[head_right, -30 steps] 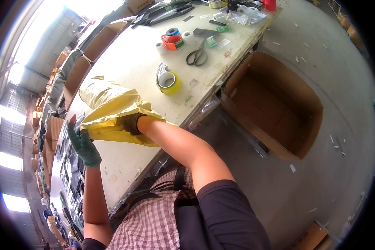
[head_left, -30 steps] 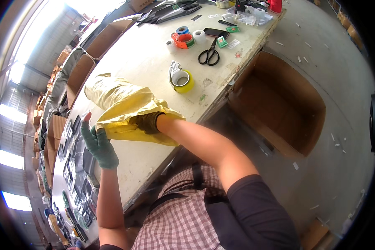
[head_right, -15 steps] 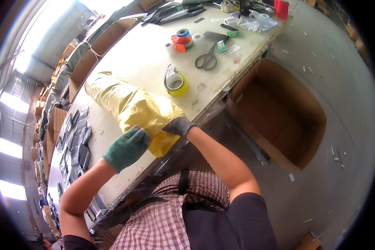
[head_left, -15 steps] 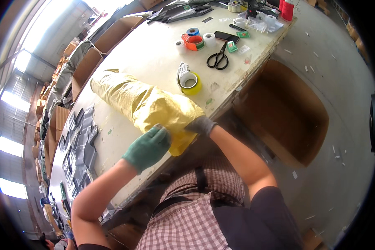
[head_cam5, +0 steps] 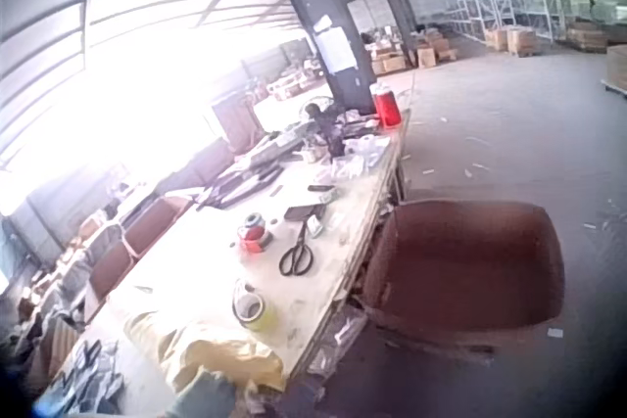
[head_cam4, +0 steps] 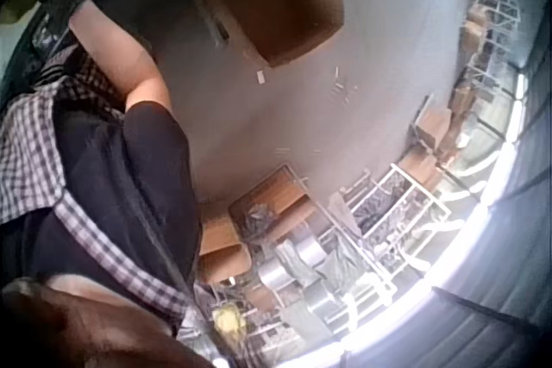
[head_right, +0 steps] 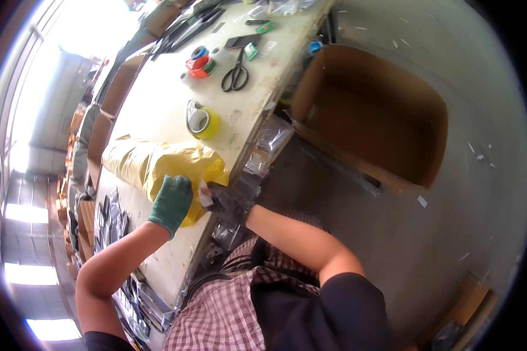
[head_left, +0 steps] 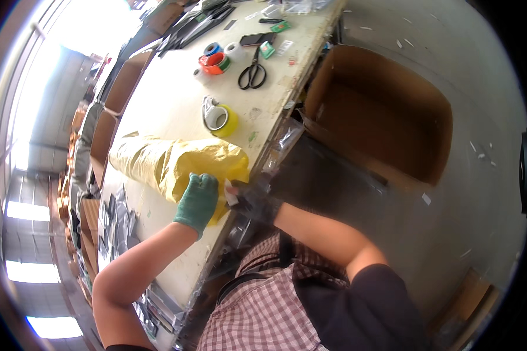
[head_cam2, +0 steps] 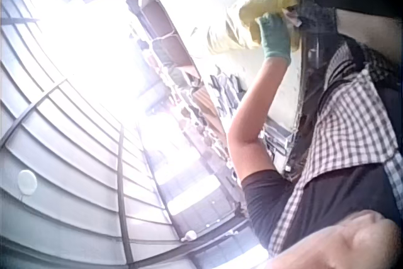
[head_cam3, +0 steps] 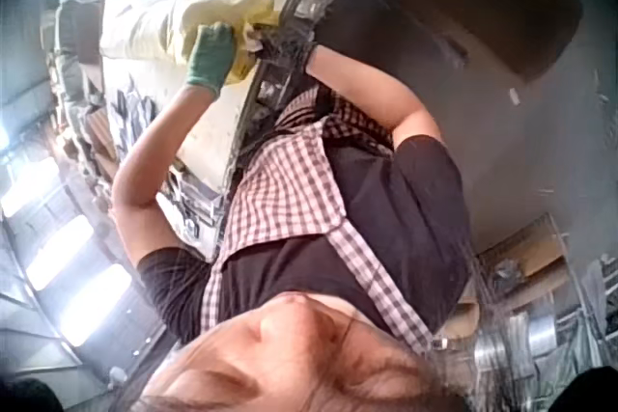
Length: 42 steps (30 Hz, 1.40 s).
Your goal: The person wraps a long cylindrical object in yellow paper on a workbench. They use a tape dispenser to secure the paper, then place a shipping label on the package. The person is wearing gloves and an apron.
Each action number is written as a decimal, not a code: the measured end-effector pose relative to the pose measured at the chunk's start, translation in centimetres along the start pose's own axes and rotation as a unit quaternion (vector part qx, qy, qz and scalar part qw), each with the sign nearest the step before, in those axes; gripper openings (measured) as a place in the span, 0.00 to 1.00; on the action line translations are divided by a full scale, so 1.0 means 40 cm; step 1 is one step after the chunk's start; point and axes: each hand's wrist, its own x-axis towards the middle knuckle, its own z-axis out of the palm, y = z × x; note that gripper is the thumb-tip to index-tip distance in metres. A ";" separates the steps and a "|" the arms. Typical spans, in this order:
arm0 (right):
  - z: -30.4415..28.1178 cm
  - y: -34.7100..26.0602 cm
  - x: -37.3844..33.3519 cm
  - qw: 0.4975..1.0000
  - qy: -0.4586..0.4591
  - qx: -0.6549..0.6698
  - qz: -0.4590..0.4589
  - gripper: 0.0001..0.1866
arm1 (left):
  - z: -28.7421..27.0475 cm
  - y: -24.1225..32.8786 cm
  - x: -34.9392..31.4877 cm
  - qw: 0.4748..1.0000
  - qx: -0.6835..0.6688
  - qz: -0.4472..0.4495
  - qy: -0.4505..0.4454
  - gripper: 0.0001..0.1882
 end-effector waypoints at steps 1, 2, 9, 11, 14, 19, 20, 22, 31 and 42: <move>0.024 -0.025 0.016 0.999 -0.012 0.035 -0.016 0.15 | 0.004 0.001 0.008 1.000 0.006 -0.009 -0.011 0.19; 0.047 -0.047 0.028 0.997 -0.025 0.070 -0.030 0.14 | 0.008 -0.002 0.011 0.999 -0.031 -0.030 -0.019 0.24; 0.071 -0.085 0.060 0.954 -0.115 0.276 0.004 0.12 | 0.068 -0.050 0.039 0.972 -0.178 -0.146 0.036 0.30; 0.087 -0.057 0.036 0.915 -0.088 0.378 0.109 0.13 | 0.165 -0.070 -0.002 0.968 -0.195 -0.154 0.038 0.22; -0.023 -0.002 0.060 0.985 -0.120 -0.098 -0.072 0.13 | 0.100 -0.161 0.012 0.888 -0.333 -0.261 0.180 0.10; -0.007 0.112 0.042 0.532 -0.125 -0.693 -0.471 0.16 | 0.065 -0.227 -0.068 0.866 -0.356 -0.272 0.223 0.23; 0.003 0.127 0.035 0.575 -0.111 -0.692 -0.423 0.09 | 0.052 -0.235 -0.075 0.892 -0.328 -0.246 0.191 0.25; 0.037 0.142 0.027 0.664 -0.034 -0.649 -0.370 0.09 | 0.012 -0.243 -0.085 0.925 -0.300 -0.211 0.103 0.28; 0.088 -0.058 0.174 0.927 0.032 -0.335 0.164 0.11 | 0.005 -0.230 -0.131 0.882 -0.363 -0.279 0.114 0.04; 0.289 -0.025 0.146 0.383 0.183 -0.803 -0.418 0.18 | -0.068 -0.037 -0.115 0.864 -0.452 -0.174 0.137 0.03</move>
